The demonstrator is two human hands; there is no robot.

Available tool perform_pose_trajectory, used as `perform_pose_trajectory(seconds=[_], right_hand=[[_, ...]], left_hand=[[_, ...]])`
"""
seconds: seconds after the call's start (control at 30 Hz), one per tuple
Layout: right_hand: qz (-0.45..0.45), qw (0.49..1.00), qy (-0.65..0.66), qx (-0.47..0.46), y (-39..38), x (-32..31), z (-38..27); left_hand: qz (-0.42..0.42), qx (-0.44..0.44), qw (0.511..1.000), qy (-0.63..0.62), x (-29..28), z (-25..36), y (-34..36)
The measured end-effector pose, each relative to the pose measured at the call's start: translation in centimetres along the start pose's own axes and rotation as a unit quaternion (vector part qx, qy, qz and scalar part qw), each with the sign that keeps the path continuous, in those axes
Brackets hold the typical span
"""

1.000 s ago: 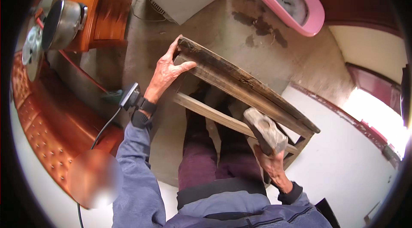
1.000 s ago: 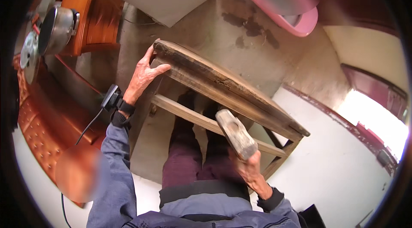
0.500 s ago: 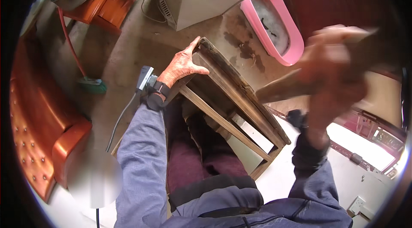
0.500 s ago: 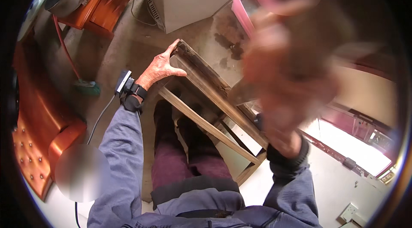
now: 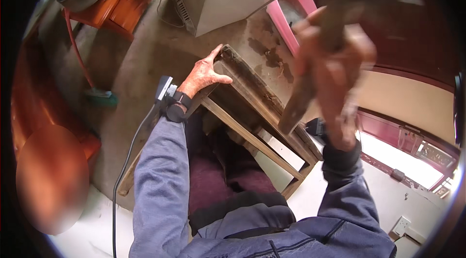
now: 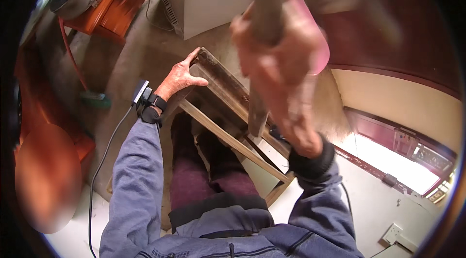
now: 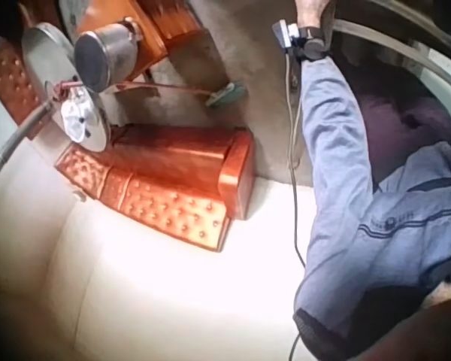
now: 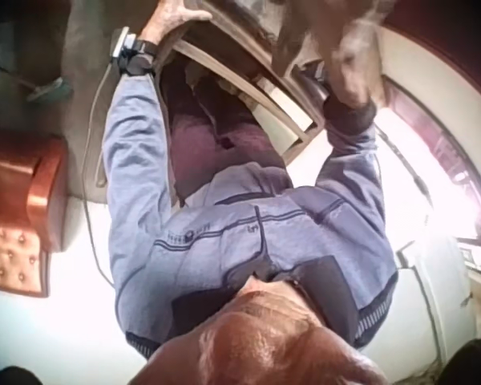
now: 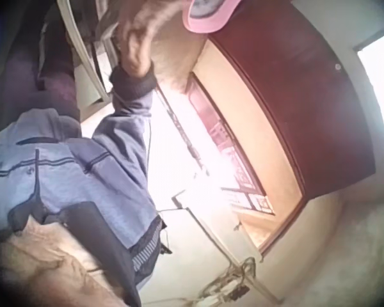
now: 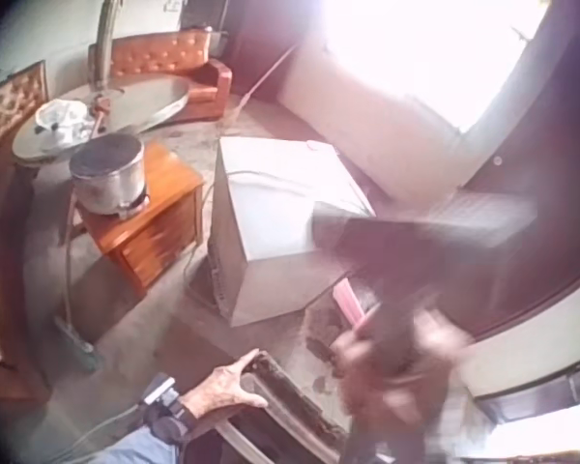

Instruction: Sweeping the floor and using a hammer to adjust or fix a wooden table frame.

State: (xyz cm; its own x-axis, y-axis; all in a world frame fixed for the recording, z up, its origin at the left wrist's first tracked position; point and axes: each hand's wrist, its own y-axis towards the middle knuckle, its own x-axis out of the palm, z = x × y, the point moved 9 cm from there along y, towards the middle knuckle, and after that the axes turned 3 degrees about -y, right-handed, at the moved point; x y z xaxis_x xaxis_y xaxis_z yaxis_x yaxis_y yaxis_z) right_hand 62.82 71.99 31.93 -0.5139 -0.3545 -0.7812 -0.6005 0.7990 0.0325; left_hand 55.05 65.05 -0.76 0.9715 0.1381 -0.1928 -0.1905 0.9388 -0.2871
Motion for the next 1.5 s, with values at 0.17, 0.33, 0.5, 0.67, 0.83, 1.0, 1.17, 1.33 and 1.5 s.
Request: perform_pose_trajectory(seconds=[0.17, 0.33, 0.5, 0.67, 0.83, 1.0, 1.17, 1.33, 1.5], right_hand=[[0.129, 0.848, -0.417, -0.302, -1.6, -8.6, -0.4], [0.054, 0.925, -0.284, -0.248, -3.9, -4.0, 6.0], [-0.142, 0.941, 0.180, 0.251, -5.8, 13.1, 17.5], [-0.064, 0.972, 0.157, 0.160, -4.4, 8.2, 13.0], [-0.018, 0.996, 0.031, -0.078, -0.8, -1.0, 2.7], [0.083, 0.981, -0.051, -0.169, -0.6, -8.0, 2.8], [-0.162, 0.987, -0.013, -0.008, -4.0, 11.5, 13.9], [-0.171, 0.947, 0.125, 0.241, -8.1, 15.6, 16.7], [-0.011, 0.989, 0.060, 0.132, -10.8, 10.1, 14.7]], left_hand=[[-0.013, -0.006, 1.000, -0.020, 0.4, 0.7, 0.4], [0.002, 0.017, 0.999, -0.030, 0.2, 1.5, 0.8], [0.021, 0.031, 0.999, -0.022, 0.1, 0.6, 0.7], [0.018, 0.041, 0.999, -0.009, -0.4, 1.2, 1.1], [0.013, 0.010, 1.000, -0.015, -0.4, 0.1, 0.3], [0.012, 0.011, 0.999, -0.027, -0.7, 0.2, 0.1], [0.007, 0.012, 0.999, -0.042, -0.3, 0.7, 0.6], [0.008, 0.013, 0.999, -0.037, -1.3, 0.1, 0.5], [0.030, 0.036, 0.999, -0.013, -1.6, 1.4, -0.2]])
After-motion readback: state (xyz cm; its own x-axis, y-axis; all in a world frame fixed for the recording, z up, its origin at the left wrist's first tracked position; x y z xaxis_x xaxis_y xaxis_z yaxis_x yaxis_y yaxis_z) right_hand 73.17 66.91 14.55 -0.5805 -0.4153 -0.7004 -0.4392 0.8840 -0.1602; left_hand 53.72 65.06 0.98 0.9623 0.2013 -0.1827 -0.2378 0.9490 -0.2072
